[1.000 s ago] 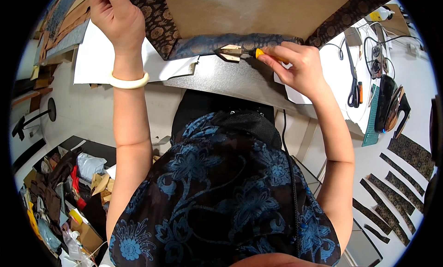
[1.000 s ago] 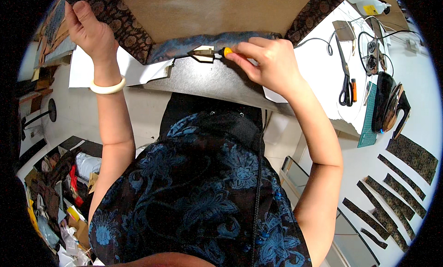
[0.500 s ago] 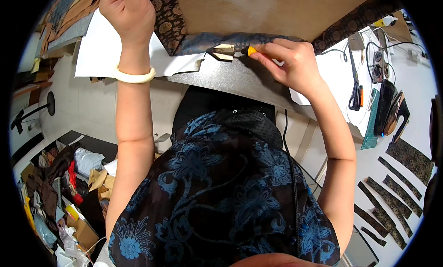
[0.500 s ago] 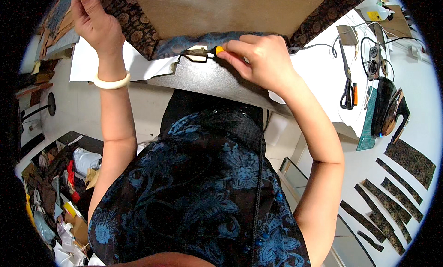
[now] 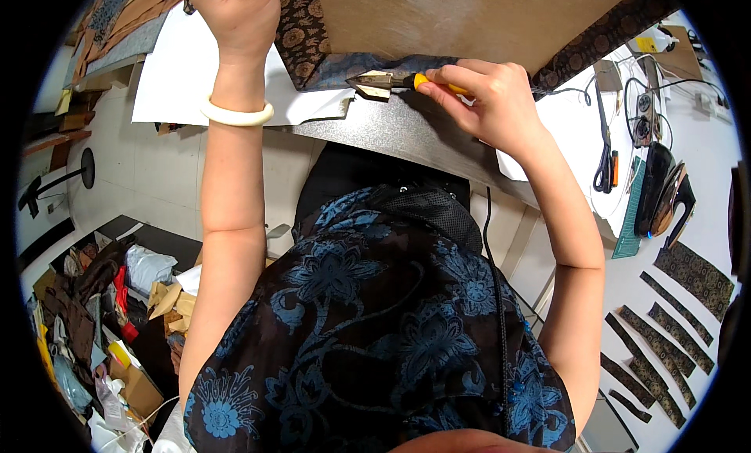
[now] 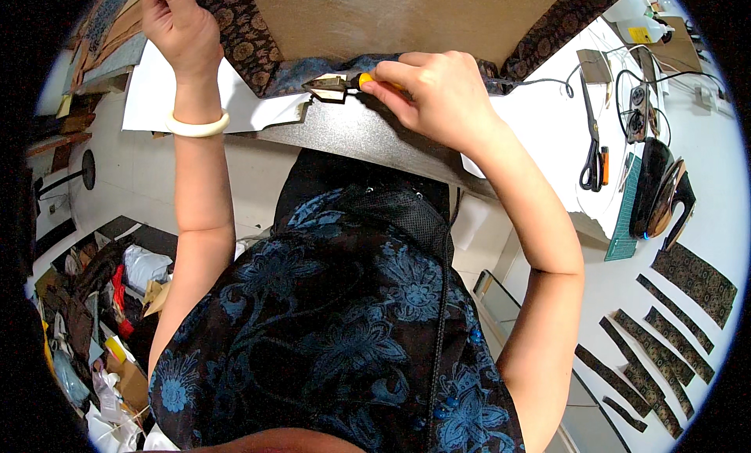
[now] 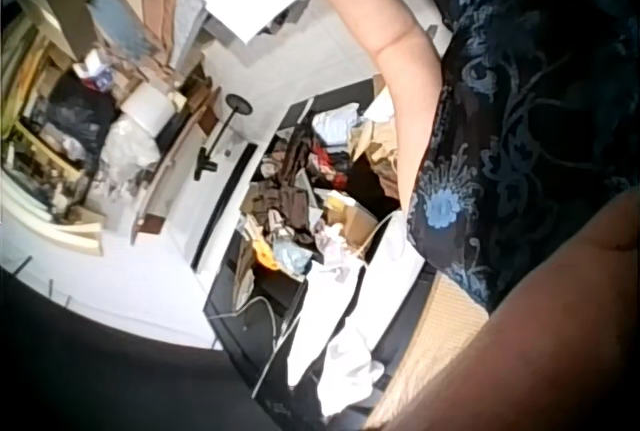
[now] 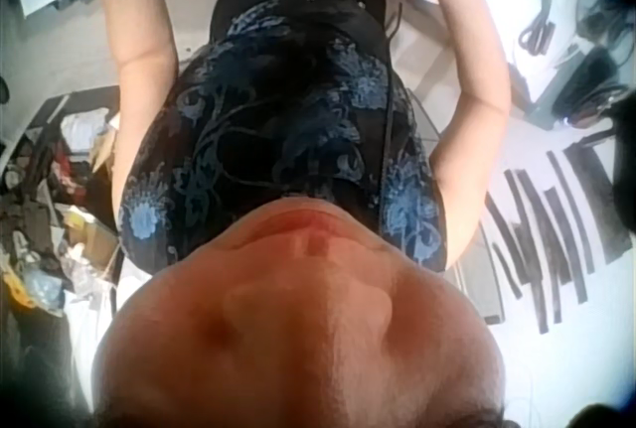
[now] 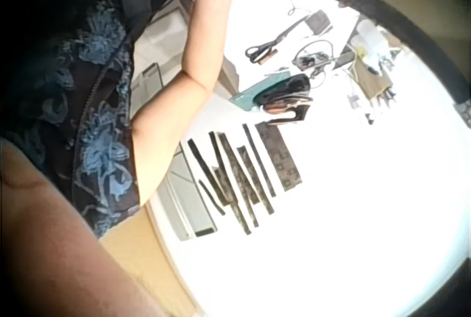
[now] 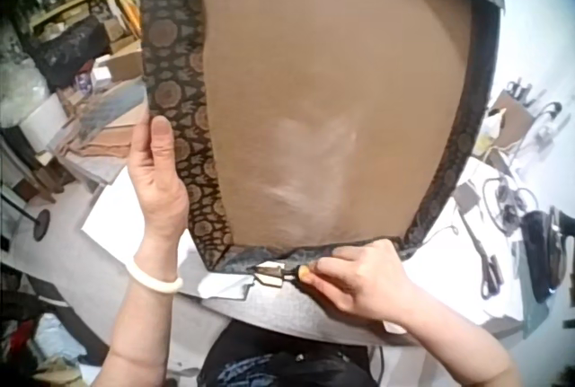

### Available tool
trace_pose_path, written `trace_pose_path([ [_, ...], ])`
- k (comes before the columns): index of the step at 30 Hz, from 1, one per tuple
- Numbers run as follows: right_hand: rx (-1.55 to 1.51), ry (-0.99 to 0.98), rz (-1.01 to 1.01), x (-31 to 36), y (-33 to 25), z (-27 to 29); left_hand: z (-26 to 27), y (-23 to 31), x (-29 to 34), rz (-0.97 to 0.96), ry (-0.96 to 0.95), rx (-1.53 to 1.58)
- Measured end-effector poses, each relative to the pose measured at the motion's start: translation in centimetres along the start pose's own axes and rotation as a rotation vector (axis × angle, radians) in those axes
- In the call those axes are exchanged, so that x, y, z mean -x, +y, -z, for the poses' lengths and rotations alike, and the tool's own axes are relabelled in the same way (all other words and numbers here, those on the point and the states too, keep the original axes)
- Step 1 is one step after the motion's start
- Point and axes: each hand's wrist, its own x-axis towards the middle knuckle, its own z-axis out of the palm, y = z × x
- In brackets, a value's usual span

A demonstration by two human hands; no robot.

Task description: The person trims the edges of a patterned fabric strip attached to a rectangular board using scissors and a yellow utility knife. They carefully cut along the perimeter, remove excess material, and smooth the edges to ensure a clean finish.

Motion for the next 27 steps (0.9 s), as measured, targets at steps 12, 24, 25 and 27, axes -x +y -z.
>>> trace_pose_path([
  [12,0.016,0.007,-0.091,2.6,0.5,1.6,0.3,0.4,0.2,0.026,0.006,-0.032],
  [24,0.02,0.002,-0.219,6.2,2.6,4.4,-0.1,1.0,0.2,0.128,-0.004,0.161],
  [25,0.021,-0.003,-0.22,6.7,3.0,4.5,0.0,0.8,0.4,0.147,-0.001,0.194],
  [27,0.016,0.002,-0.239,7.1,3.1,4.6,0.5,-0.1,0.5,0.209,0.017,0.321],
])
